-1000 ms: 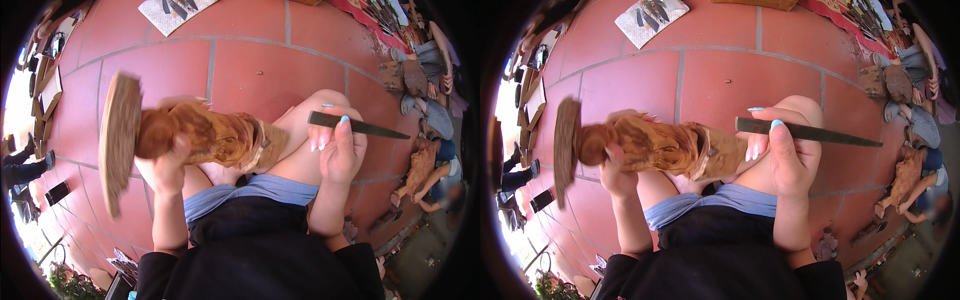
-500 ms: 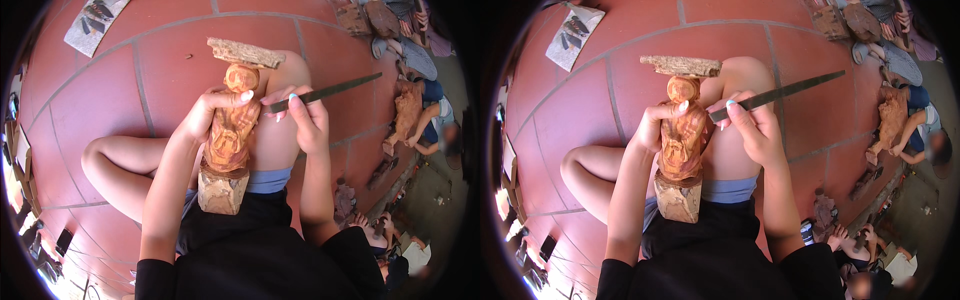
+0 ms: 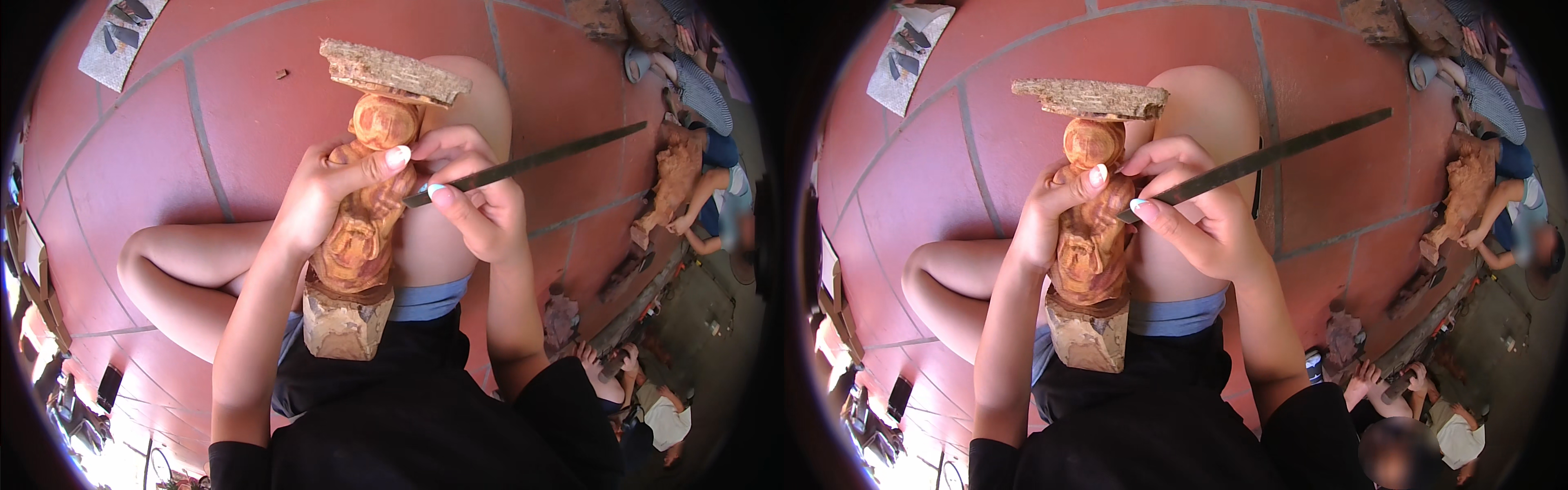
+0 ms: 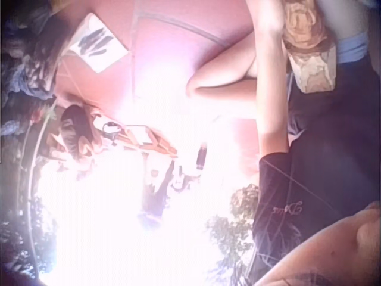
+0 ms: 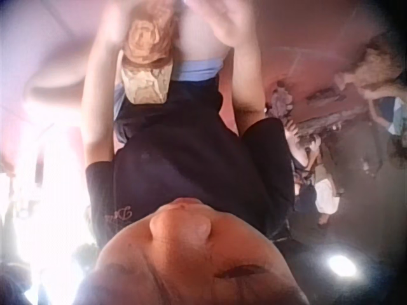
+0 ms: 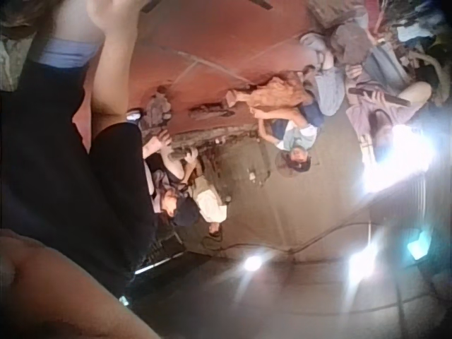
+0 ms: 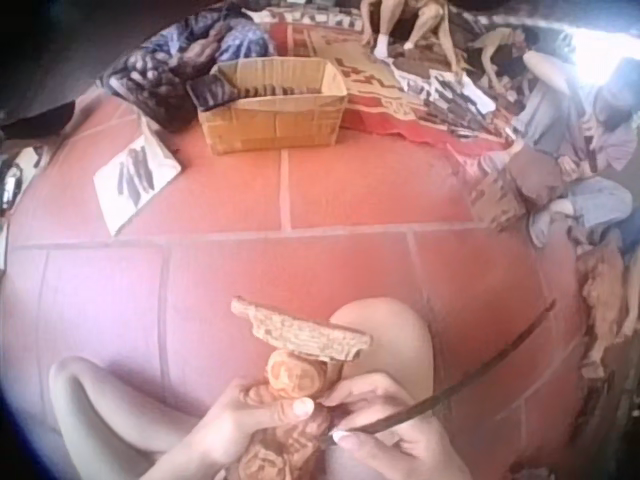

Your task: The person carves a wooden figurine using a metal file, shaping the head and body while seated on the floor. The person rotates the piece to work on different sides and continues refining the surface.

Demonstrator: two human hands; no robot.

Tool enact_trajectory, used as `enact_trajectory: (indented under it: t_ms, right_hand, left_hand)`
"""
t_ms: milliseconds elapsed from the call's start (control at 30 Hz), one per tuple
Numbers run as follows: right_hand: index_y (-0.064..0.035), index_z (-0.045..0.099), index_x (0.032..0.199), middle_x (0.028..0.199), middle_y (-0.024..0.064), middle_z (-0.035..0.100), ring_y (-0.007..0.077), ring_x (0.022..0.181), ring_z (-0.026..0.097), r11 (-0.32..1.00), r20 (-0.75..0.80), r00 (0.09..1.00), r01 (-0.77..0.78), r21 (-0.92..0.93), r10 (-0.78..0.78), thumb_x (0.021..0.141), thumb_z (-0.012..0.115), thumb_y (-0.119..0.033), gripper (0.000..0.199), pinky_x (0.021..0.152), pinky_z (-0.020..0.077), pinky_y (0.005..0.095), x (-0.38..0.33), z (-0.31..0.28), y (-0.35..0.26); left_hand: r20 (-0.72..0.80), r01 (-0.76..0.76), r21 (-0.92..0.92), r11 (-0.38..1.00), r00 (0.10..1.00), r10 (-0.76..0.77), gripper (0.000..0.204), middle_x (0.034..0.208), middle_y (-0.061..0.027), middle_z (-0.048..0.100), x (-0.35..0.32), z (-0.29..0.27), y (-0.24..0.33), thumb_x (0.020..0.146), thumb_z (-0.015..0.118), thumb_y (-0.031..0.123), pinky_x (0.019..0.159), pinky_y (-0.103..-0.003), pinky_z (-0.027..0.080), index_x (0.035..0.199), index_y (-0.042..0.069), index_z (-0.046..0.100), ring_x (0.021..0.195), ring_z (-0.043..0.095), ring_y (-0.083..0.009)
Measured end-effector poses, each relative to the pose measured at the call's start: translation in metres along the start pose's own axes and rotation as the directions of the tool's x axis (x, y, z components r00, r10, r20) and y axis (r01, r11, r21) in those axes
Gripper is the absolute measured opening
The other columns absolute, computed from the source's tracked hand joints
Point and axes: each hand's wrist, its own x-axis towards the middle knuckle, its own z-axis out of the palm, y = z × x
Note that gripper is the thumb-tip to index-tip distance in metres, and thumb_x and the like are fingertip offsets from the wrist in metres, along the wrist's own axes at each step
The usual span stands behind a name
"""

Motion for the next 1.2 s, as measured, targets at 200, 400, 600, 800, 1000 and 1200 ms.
enact_trajectory:
  t_ms: [200, 400, 600, 800, 1000, 1200]
  right_hand:
    - [0.0018, 0.062, 0.085, 0.101, 0.0124, 0.06, 0.0139, 0.083, 0.057, 0.998, -0.015, 1.0, -0.019, -0.051, 0.018, 0.089, 0.061, -0.002, 0.006, 0.072, 0.0446, 0.0263, 0.004, -0.008, -0.002]
    - [0.004, 0.063, 0.09, 0.102, 0.0108, 0.06, 0.0079, 0.074, 0.053, 0.998, 0.029, 1.0, -0.014, 0.061, 0.012, 0.091, 0.061, -0.002, 0.007, 0.063, 0.0398, 0.0202, 0.004, -0.011, 0.005]
    - [0.0049, 0.065, 0.092, 0.103, 0.0105, 0.059, 0.0081, 0.077, 0.054, 0.988, 0.011, 0.997, -0.073, 0.134, 0.072, 0.09, 0.062, -0.003, 0.008, 0.064, 0.0407, 0.0201, 0.008, -0.018, 0.005]
    - [0.0049, 0.065, 0.089, 0.102, 0.0097, 0.058, 0.0066, 0.078, 0.054, 0.998, 0.035, 0.998, -0.045, 0.051, 0.043, 0.089, 0.063, -0.002, 0.007, 0.065, 0.0419, 0.0188, 0.012, -0.017, 0.003]
    - [0.0046, 0.065, 0.088, 0.1, 0.0092, 0.058, 0.0101, 0.079, 0.055, 0.997, 0.11, 0.993, -0.036, -0.061, 0.042, 0.088, 0.063, -0.001, 0.006, 0.066, 0.043, 0.0215, 0.012, -0.016, -0.009]
    - [0.004, 0.064, 0.088, 0.095, 0.008, 0.059, 0.0097, 0.078, 0.055, 0.997, 0.023, 0.998, -0.06, -0.052, 0.061, 0.088, 0.064, 0.0, 0.004, 0.065, 0.0428, 0.0221, 0.009, -0.021, -0.002]
  left_hand:
    - [-0.022, -0.002, 0.073, 0.997, 1.0, 0.004, 0.051, 0.095, -0.0116, 0.067, 0.001, 0.005, 0.004, 0.08, 0.077, 0.033, 0.077, -0.028, 0.05, 0.108, -0.008, 0.061, 0.085, 0.063, -0.0155]
    - [-0.062, -0.03, 0.139, 0.99, 0.997, 0.039, 0.054, 0.097, -0.0123, 0.067, 0.003, 0.01, 0.001, 0.08, 0.077, 0.034, 0.079, -0.029, 0.05, 0.11, -0.009, 0.061, 0.087, 0.063, -0.0159]
    - [-0.091, -0.034, 0.198, 0.98, 0.994, 0.053, 0.056, 0.097, -0.0126, 0.067, -0.001, 0.014, 0.007, 0.08, 0.078, 0.035, 0.078, -0.028, 0.051, 0.11, -0.009, 0.06, 0.086, 0.063, -0.016]
    - [-0.097, -0.056, 0.225, 0.973, 0.992, 0.079, 0.058, 0.094, -0.0117, 0.067, -0.001, 0.015, 0.004, 0.083, 0.074, 0.04, 0.076, -0.028, 0.051, 0.109, -0.009, 0.061, 0.085, 0.062, -0.0147]
    - [-0.077, -0.089, 0.23, 0.969, 0.991, 0.11, 0.068, 0.09, -0.0126, 0.067, 0.003, 0.007, -0.002, 0.086, 0.064, 0.055, 0.075, -0.028, 0.049, 0.105, -0.011, 0.063, 0.084, 0.061, -0.0143]
    - [-0.081, -0.089, 0.257, 0.962, 0.99, 0.113, 0.071, 0.088, -0.0121, 0.066, 0.006, 0.009, -0.003, 0.086, 0.063, 0.058, 0.074, -0.027, 0.048, 0.1, -0.011, 0.064, 0.081, 0.06, -0.0134]
